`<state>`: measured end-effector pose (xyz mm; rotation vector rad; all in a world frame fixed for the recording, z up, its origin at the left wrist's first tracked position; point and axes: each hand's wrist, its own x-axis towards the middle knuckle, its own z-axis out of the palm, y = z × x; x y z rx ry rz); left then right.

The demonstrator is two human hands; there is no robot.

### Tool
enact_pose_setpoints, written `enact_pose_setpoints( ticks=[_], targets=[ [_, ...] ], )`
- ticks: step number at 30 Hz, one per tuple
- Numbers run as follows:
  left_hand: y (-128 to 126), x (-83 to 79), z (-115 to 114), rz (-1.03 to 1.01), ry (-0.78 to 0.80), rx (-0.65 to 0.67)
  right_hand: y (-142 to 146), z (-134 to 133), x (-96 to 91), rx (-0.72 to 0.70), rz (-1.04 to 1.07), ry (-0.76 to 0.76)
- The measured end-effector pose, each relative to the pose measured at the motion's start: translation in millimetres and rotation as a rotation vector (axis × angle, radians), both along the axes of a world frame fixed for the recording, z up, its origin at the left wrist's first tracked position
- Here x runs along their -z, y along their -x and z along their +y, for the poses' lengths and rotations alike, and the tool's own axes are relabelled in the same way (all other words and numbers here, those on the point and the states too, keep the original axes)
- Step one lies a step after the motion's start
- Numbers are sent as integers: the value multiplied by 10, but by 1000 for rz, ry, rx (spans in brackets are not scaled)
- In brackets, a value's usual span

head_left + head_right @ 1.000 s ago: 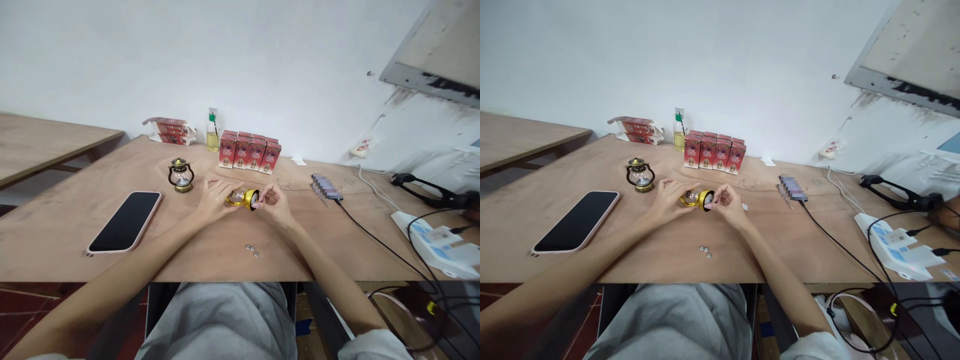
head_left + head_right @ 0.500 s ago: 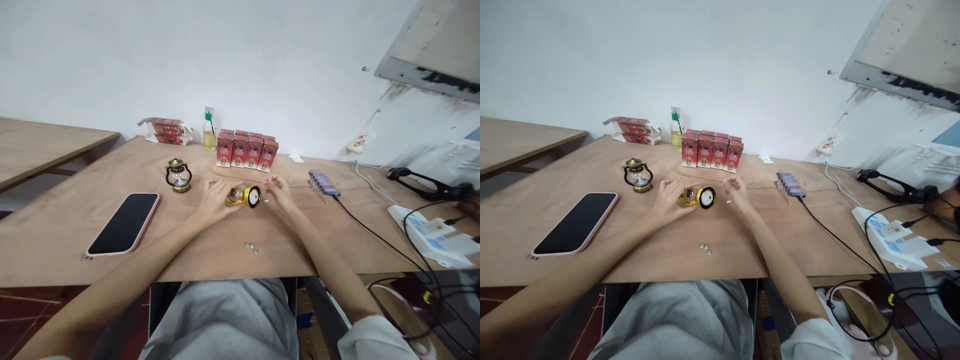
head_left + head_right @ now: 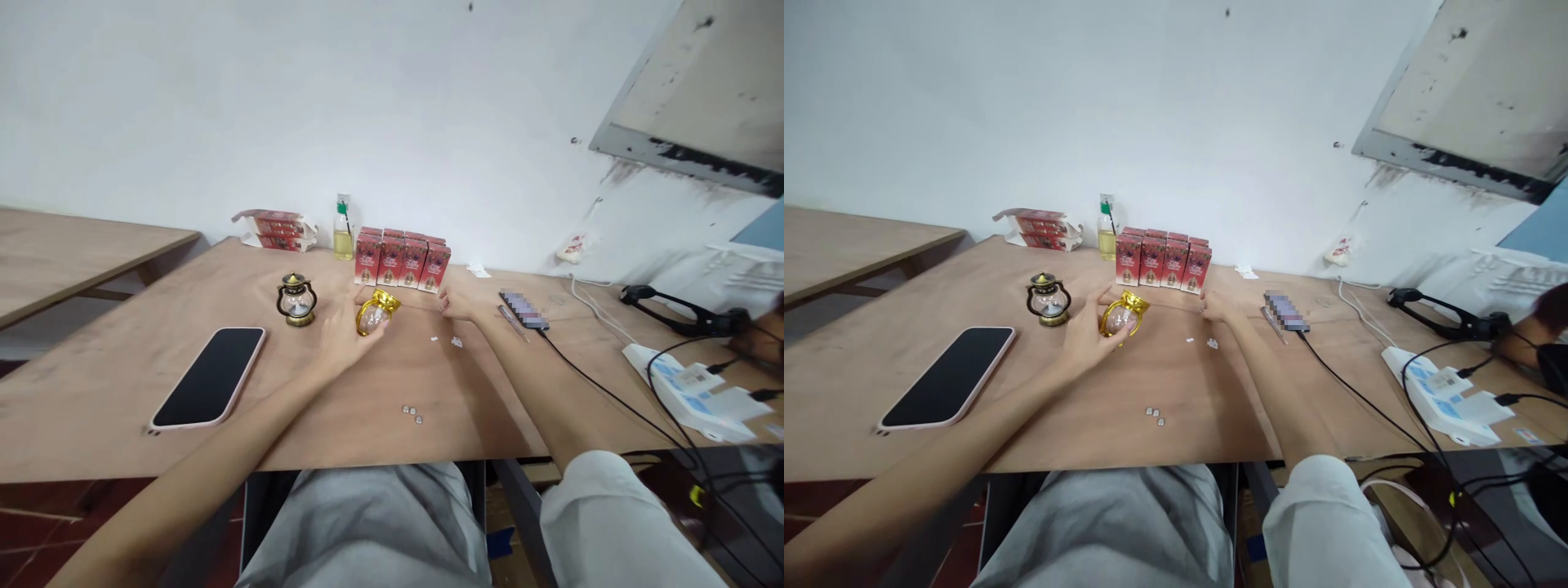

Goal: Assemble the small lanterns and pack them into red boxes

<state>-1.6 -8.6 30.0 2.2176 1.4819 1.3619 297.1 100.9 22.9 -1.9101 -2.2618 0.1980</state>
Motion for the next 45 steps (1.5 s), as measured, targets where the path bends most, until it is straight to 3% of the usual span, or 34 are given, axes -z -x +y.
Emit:
enact_pose_setpoints(
  ticks=[7, 14, 18, 23, 28, 33, 36, 40, 45],
  targets=[
    [14, 79, 181, -387, 207, 18, 45, 34, -102, -37, 94, 13],
    [23, 84, 317, -985, 453, 157, 389, -221, -92, -38, 528, -125],
    [54, -2, 311, -1299, 659, 286, 650, -413, 51, -40, 732, -24],
    [99, -93, 302, -1543, 713, 261, 758, -590, 214, -35, 790, 112],
    [109, -94, 298, -1496, 794, 319, 726, -699, 150, -57, 704, 103],
    [99, -42, 321, -1397, 776, 353, 734, -779, 66, -388, 291, 96],
    [97, -7, 356, -1372, 740, 302, 737, -803, 52, -466, 236, 98],
    [85, 27, 379, -1352, 719, 249, 758, -847, 81, -391, 291, 6],
    [44, 11, 321, -1368, 642, 216, 894, -894, 194, -256, 684, -296]
  ],
)
